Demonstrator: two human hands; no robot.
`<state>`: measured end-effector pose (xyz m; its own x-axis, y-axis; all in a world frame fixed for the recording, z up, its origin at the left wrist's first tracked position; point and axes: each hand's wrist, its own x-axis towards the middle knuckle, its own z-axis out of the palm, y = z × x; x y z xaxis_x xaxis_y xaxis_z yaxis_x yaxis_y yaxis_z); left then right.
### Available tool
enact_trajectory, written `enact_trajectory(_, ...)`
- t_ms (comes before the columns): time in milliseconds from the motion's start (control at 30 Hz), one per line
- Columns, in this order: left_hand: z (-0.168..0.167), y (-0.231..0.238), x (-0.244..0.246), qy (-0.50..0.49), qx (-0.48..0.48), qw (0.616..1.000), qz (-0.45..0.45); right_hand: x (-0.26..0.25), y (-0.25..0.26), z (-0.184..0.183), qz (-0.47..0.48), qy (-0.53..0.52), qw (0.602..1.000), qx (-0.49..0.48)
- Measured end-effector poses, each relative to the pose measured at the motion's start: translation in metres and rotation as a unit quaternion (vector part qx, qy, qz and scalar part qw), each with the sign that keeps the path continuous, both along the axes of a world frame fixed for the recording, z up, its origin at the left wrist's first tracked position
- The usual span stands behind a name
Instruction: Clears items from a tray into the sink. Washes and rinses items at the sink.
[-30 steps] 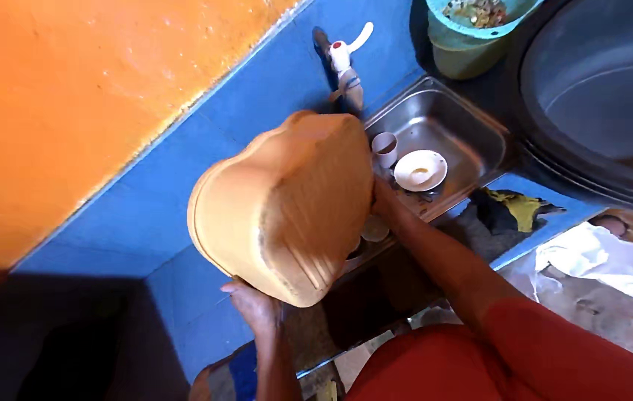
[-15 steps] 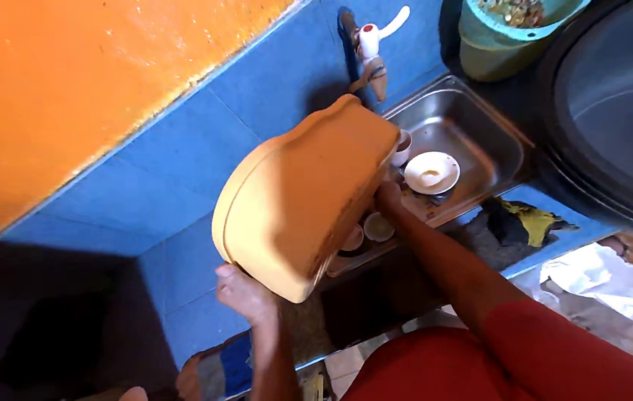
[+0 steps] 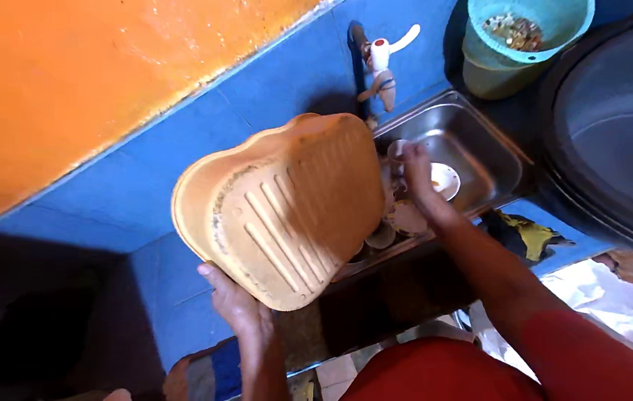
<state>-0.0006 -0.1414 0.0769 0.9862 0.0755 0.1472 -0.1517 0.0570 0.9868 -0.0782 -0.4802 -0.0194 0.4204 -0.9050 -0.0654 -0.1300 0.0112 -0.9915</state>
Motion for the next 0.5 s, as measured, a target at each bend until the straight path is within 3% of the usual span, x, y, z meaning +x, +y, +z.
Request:
enact_trajectory(100, -0.016, -0.011, 0.000, 0.079, -0.057, 0.993, -0.061, 0.009, -0.031, 0.070, -0.070, -0.161, 0.980, -0.094)
enact_trajectory(200, -0.035, -0.041, -0.001, 0.174, -0.118, 0.973, -0.095, 0.044, -0.052, 0.136, -0.093, -0.191, 0.970, -0.120)
enact_trajectory(367, -0.073, -0.086, -0.003, 0.279, -0.071, 0.947, -0.143, 0.092, -0.065, 0.182, -0.124, -0.013, 0.992, -0.019)
enact_trajectory(500, -0.084, -0.125, -0.009, 0.310, -0.037, 0.930, -0.193, 0.095, -0.069, 0.175, -0.129, 0.076, 0.986, -0.078)
